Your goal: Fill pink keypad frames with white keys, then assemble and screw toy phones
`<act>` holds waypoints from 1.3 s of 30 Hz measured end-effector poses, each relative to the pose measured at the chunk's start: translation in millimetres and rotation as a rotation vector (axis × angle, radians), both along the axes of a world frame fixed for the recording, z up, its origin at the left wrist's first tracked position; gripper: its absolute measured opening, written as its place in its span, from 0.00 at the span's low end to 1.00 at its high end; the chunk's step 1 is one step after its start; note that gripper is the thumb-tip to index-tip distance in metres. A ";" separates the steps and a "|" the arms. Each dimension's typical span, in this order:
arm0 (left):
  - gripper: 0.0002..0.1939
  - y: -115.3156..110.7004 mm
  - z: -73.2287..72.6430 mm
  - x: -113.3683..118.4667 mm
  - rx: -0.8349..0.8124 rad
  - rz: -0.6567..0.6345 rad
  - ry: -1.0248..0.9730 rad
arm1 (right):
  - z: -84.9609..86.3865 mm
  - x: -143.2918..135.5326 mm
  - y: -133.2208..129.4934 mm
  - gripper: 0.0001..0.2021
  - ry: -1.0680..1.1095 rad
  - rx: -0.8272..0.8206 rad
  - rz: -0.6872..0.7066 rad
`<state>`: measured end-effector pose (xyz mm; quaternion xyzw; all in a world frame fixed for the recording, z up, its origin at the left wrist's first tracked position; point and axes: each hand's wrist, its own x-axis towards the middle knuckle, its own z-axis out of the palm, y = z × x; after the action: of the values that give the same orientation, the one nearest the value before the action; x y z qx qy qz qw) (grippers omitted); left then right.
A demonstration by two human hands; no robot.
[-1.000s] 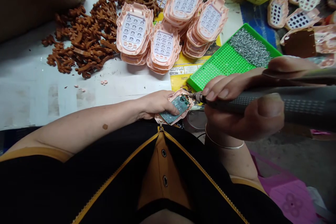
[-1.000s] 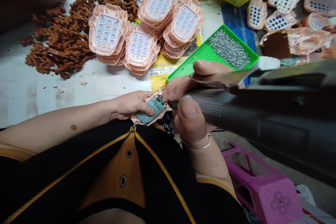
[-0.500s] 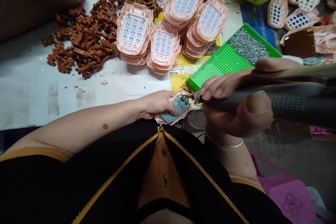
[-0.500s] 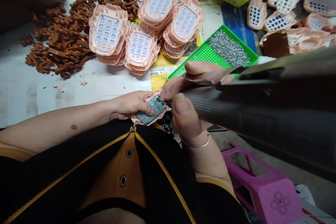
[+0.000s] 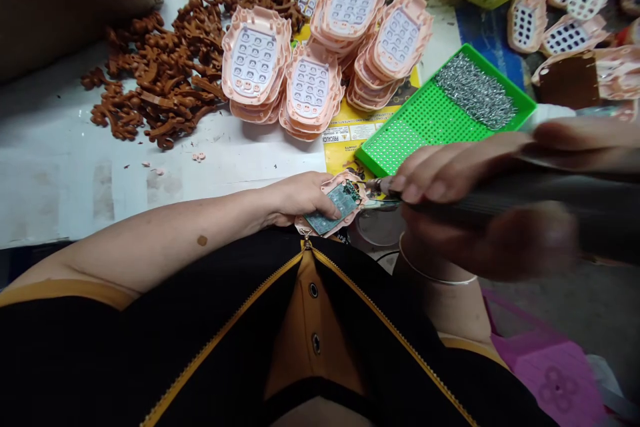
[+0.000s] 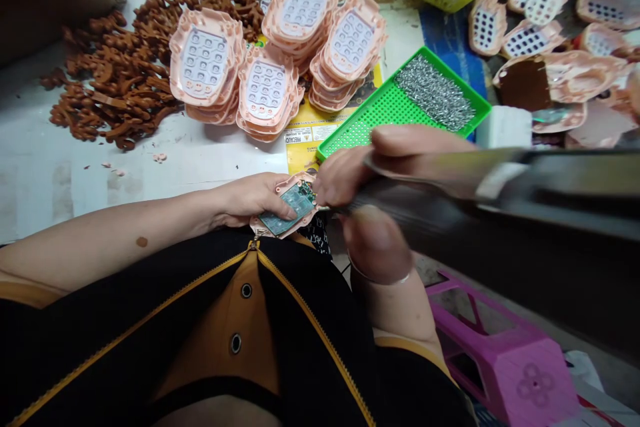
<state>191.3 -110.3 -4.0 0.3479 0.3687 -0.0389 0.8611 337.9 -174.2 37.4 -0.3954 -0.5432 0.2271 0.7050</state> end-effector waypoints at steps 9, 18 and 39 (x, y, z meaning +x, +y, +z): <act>0.19 5.5 3.6 2.3 0.027 0.180 0.027 | -20.0 50.8 -15.2 0.09 -0.004 0.179 -0.255; 0.23 6.2 4.6 4.7 0.039 0.177 0.056 | -38.8 53.1 -11.1 0.12 0.045 0.170 -0.377; 0.27 1.2 6.5 4.8 0.090 0.267 0.005 | -47.2 48.9 -11.6 0.13 0.083 0.126 -0.442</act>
<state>196.2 -109.1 2.4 0.3341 0.4154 0.0916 0.8411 386.8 -185.8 -9.8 -0.4502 -0.4270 0.0490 0.7826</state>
